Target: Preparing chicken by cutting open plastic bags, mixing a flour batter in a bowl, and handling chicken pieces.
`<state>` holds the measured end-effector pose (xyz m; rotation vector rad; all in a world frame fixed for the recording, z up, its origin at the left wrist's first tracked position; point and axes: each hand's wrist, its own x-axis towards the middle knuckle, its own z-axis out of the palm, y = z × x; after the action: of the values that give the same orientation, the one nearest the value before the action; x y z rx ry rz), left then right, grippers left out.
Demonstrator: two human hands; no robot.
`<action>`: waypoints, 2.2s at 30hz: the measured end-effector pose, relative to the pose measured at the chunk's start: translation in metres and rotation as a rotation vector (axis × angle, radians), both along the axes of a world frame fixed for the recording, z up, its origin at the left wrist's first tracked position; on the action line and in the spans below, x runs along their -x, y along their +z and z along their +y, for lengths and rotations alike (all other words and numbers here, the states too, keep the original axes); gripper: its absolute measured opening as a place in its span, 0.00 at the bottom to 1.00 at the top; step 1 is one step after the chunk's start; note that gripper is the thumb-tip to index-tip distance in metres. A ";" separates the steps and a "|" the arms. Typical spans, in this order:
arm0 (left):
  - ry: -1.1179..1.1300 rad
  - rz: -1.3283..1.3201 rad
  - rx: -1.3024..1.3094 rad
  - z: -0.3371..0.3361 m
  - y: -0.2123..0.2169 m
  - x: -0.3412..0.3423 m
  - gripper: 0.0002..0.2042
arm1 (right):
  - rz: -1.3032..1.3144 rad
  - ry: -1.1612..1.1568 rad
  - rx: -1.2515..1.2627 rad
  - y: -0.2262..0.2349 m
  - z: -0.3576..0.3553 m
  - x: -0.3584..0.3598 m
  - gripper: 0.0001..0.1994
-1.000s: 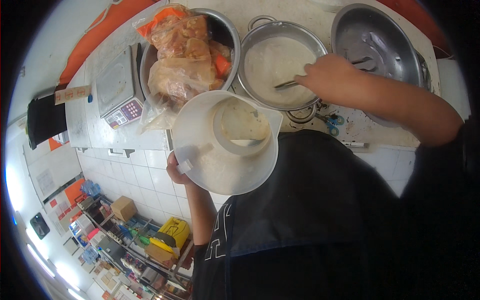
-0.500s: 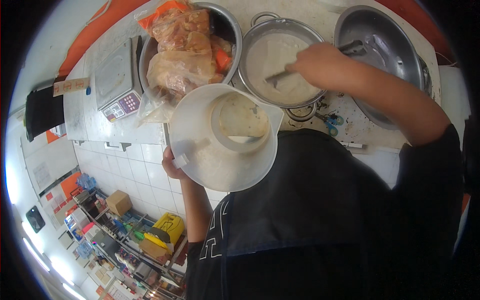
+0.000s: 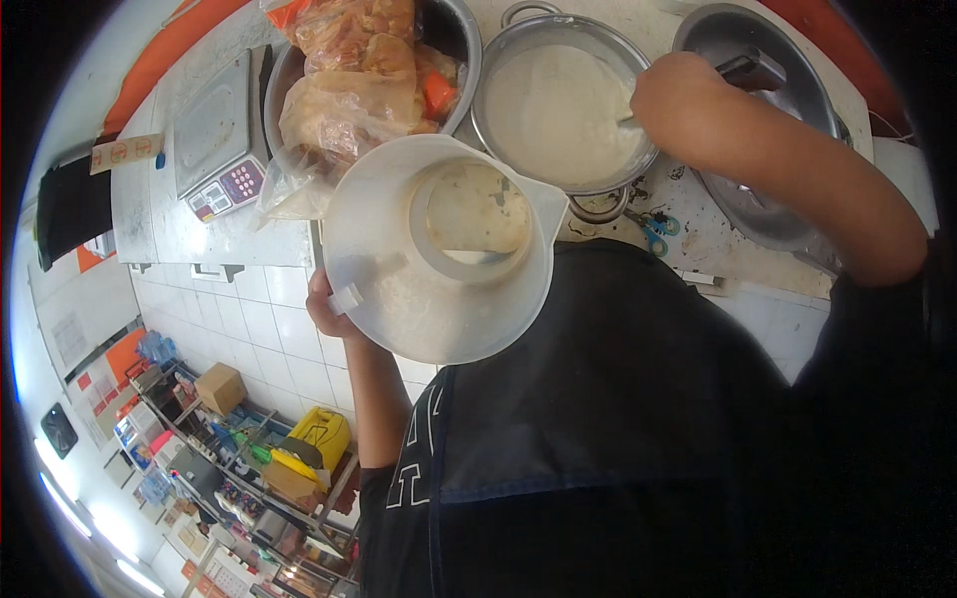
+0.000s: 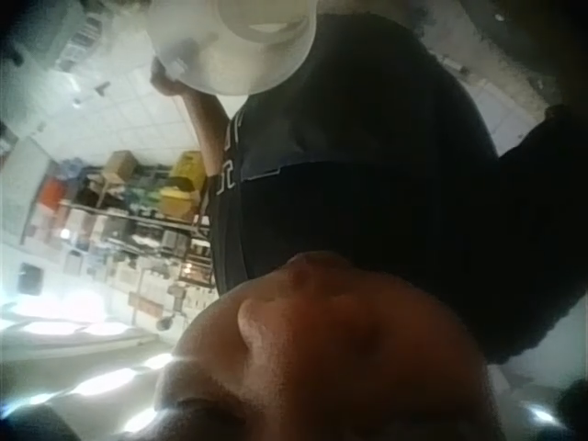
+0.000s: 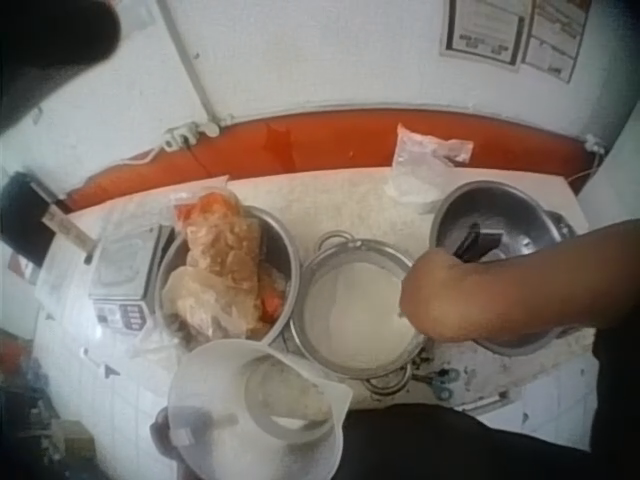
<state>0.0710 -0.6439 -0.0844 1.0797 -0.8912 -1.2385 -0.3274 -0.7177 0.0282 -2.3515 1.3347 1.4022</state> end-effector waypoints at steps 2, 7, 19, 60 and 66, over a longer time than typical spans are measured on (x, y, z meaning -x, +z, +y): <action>-0.011 0.064 -0.043 0.000 0.002 0.000 0.28 | -0.095 -0.032 -0.005 0.006 0.003 -0.005 0.05; 0.180 -0.136 0.080 0.003 -0.025 -0.009 0.19 | -0.207 -0.078 -0.109 0.006 -0.006 -0.026 0.06; 0.076 -0.082 0.061 0.002 -0.017 -0.009 0.20 | -0.548 -0.242 0.358 -0.064 -0.012 0.014 0.18; 0.114 -0.330 -0.113 -0.001 -0.032 -0.028 0.28 | -0.431 -0.303 0.184 -0.026 -0.005 0.041 0.13; 0.043 -0.339 0.050 -0.002 -0.018 -0.014 0.22 | -0.449 -0.336 0.070 -0.023 0.005 0.039 0.15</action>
<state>0.0852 -0.6458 -0.1026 1.2840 -1.1420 -1.0073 -0.3661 -0.7126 0.0056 -2.1659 1.5530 0.6950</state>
